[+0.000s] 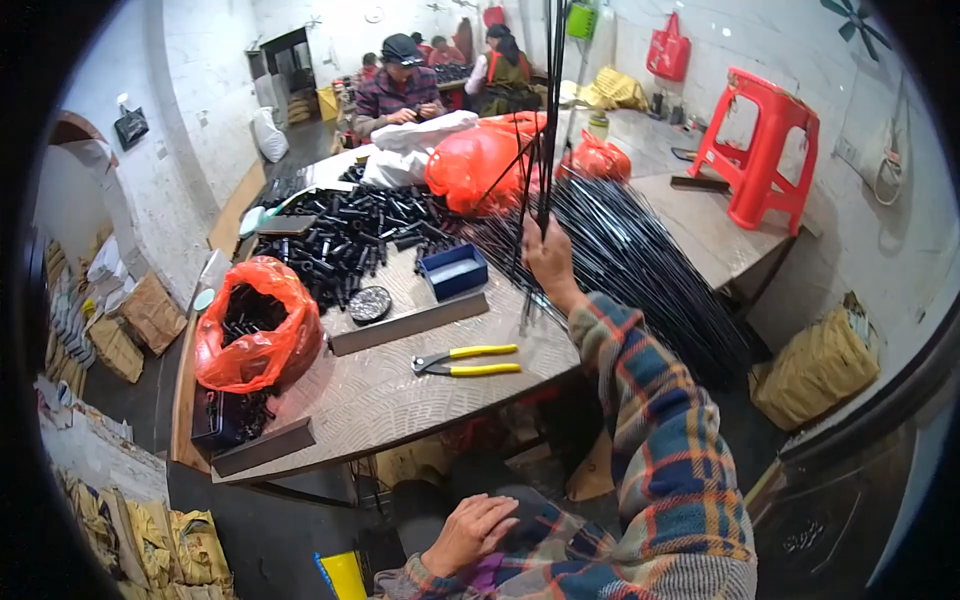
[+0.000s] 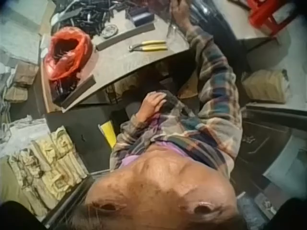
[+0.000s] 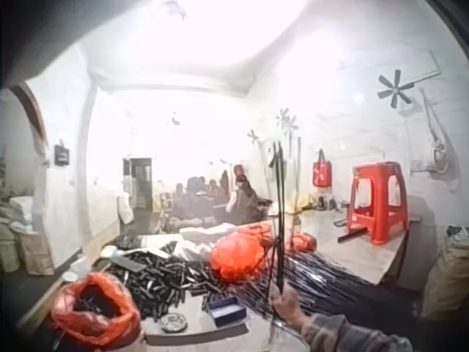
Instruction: Assembling, measuring, and cutting bundles of black wires using tools at a factory workbench.
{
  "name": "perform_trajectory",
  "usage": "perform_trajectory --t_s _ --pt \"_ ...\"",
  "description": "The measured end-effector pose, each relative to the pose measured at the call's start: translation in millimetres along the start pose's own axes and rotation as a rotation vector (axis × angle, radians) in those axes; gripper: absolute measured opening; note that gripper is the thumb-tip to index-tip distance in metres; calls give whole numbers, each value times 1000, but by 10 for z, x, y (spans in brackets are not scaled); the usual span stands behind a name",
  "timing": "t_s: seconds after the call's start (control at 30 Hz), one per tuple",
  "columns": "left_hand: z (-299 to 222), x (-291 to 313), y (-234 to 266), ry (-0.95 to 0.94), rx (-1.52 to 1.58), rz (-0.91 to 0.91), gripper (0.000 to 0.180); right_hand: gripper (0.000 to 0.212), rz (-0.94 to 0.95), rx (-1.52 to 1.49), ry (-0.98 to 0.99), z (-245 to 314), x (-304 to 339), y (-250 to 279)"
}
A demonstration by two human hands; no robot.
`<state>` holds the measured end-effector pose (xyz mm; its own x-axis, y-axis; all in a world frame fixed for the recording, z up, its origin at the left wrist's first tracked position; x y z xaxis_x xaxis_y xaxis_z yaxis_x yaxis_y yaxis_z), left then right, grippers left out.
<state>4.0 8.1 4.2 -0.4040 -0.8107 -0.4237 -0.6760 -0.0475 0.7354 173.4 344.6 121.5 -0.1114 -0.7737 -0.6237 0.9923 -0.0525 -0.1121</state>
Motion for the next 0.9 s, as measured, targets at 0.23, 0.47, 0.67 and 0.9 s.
perform_trajectory --t_s 0.23,0.47,0.67,0.9 --pt "30 -258 597 60 212 -81 19 13 301 -165 -304 729 -387 -422" --pt "-45 -1463 1333 210 736 -308 29 15 549 29 -231 1073 -122 -755" --pt "-177 -1819 1657 47 747 -584 36 20 544 638 201 1113 -188 -879" --pt "284 -2025 1566 312 870 -583 30 28 553 660 207 1225 80 -1101"
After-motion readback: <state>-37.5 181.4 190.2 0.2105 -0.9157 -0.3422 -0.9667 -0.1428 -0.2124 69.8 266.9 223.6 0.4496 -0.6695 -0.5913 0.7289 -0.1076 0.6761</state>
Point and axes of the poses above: each hand's wrist, its own x-axis away from the middle knuckle, its own y-axis out of the back of the hand, z = x × y, the point moved 1 cm from there along -x, towards the middle knuckle, and after that the axes turned 8 degrees about -x, right-handed, at the moved point
